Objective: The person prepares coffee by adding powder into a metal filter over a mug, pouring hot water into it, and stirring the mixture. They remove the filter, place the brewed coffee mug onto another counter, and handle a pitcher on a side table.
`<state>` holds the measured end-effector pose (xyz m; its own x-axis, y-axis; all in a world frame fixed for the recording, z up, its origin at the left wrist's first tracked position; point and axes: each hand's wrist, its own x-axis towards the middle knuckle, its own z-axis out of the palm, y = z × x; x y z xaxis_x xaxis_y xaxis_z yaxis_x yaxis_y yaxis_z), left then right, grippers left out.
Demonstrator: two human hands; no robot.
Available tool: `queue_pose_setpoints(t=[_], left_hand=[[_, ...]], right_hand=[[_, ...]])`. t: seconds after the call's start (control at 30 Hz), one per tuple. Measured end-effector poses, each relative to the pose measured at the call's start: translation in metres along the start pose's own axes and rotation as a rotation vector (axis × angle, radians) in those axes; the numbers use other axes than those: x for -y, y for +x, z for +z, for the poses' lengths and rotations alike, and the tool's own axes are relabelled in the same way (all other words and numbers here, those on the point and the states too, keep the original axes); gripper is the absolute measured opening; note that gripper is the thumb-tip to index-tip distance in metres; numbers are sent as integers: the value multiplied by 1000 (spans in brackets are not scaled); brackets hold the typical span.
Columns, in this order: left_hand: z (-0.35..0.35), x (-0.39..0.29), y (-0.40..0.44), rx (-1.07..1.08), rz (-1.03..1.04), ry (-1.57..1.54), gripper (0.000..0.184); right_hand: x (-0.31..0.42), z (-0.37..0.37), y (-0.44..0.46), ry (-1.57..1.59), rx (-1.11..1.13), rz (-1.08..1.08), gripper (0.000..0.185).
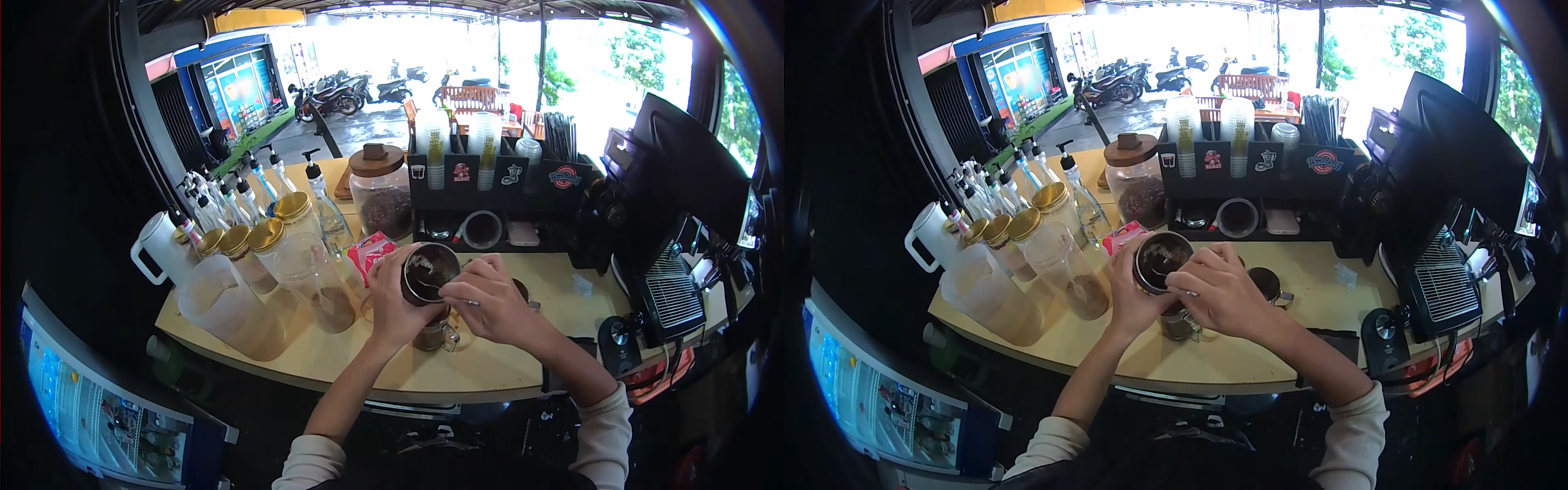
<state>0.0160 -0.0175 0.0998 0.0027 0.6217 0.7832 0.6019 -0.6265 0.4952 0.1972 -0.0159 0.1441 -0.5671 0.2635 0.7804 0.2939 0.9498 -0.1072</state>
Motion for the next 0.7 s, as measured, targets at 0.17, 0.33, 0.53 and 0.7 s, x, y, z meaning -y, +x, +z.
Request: queue_pose_setpoints(t=[0.17,0.33,0.53,0.7], left_hand=[[5,5,-4,-2,-28,-40,84],[6,6,-7,-13,-76,-160,83],[5,6,-9,-3,-100,-252,82],[13,12,-14,-22,-131,-300,82]], right_hand=[[1,-2,0,42,-15,25,15],[1,-1,-2,108,1,89,10],[-3,-2,-3,148,-41,160,10],[2,-4,-1,76,-95,148,9]])
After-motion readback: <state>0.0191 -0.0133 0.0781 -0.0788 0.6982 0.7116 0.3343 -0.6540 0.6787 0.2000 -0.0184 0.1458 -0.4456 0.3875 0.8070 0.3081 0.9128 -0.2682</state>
